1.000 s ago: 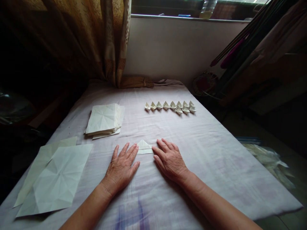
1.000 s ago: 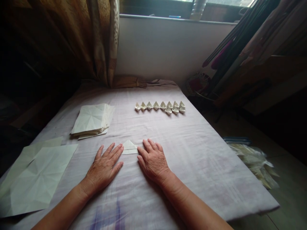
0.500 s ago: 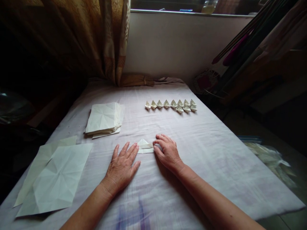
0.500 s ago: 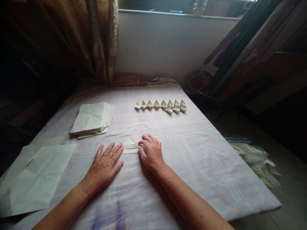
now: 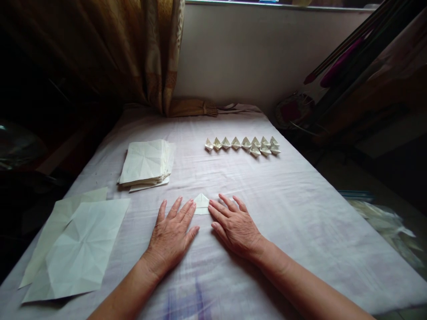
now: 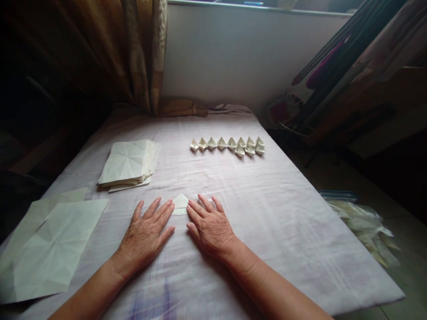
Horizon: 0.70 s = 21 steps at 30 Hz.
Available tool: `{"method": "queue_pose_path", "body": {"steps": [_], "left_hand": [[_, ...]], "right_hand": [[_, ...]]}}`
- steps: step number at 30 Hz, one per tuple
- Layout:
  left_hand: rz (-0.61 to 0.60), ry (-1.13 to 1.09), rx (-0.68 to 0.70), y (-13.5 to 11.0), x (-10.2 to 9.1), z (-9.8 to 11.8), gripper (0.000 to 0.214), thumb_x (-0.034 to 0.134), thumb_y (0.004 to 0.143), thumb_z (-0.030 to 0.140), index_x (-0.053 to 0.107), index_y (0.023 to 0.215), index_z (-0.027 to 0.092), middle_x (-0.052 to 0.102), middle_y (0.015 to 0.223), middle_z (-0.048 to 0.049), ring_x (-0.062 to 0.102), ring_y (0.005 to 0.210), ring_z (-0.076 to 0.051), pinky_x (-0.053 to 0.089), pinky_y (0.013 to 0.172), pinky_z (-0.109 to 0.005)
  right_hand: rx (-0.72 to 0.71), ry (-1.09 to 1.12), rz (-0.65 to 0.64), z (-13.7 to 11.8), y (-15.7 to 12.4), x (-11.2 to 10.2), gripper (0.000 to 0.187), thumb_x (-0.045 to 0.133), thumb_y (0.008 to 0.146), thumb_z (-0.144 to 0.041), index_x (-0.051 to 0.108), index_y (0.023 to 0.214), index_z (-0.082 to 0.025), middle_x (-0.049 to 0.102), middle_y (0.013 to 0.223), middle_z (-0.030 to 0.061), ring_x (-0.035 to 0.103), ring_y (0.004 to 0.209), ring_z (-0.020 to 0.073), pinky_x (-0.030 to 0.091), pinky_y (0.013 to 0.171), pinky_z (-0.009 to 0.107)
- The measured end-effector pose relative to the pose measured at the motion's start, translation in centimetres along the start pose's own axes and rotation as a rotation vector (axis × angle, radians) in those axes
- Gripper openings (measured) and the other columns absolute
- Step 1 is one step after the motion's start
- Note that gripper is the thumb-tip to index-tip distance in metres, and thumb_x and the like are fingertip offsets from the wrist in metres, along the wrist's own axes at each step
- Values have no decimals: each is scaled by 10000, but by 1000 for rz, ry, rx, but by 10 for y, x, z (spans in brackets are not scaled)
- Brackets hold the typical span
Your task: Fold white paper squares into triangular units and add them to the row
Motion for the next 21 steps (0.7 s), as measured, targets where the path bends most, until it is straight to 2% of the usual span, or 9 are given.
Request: {"method": "queue_pose_path", "body": {"steps": [7,11,14,16,18,19,21], "left_hand": [[-42,-7,-19,0,2,-1,466,437,947,426,532,1367,245,539,1420,-34,416,1357,-310,146,1151,-566],[-29,-3,11,5,-7,1,425,485,938,393,571,1323,235,577,1384,-46,445,1328,-328,169,1134,-588],[-10,19,39,19,-20,3,304,522,933,333,653,1187,231,678,1240,-50,521,1238,-320,209,1117,-584],[-21,40,64,34,-25,5,193,539,926,287,704,998,216,734,1051,-46,581,1124,-298,255,1101,-555],[-48,69,97,49,-26,7,149,578,900,272,693,849,191,724,915,-58,610,998,-274,317,1065,-517],[-47,71,113,56,-26,8,131,602,882,275,684,833,186,711,895,-65,610,958,-267,355,1030,-499],[-49,28,159,67,-23,9,118,637,848,267,680,931,193,697,954,-72,599,960,-257,424,948,-432]], "right_hand": [[8,-38,12,5,-9,-4,403,451,974,-418,556,1330,-260,546,1412,-9,364,1379,273,124,1156,464],[-14,-50,21,7,-13,-8,387,461,970,-422,568,1315,-282,563,1395,-13,390,1360,280,115,1155,479],[-27,-43,3,11,-18,-9,380,457,972,-393,560,1323,-292,557,1401,-1,430,1331,274,179,1134,484],[-16,-21,8,15,-20,-10,373,464,969,-361,565,1318,-280,561,1397,13,448,1317,266,247,1109,473],[14,16,55,21,-21,-12,349,476,961,-321,599,1280,-251,587,1367,33,470,1297,257,308,1083,453],[29,38,89,23,-21,-14,331,481,956,-301,621,1249,-238,605,1345,42,486,1282,252,335,1071,443],[44,83,157,28,-21,-15,294,487,947,-268,661,1179,-224,641,1294,53,520,1244,241,379,1048,428]]}}
Point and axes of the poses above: each hand's wrist, its own y-axis towards the middle knuckle, its own x-axis out of the palm, z = x × y, the point moved 7 cm from there along y, towards the middle knuckle
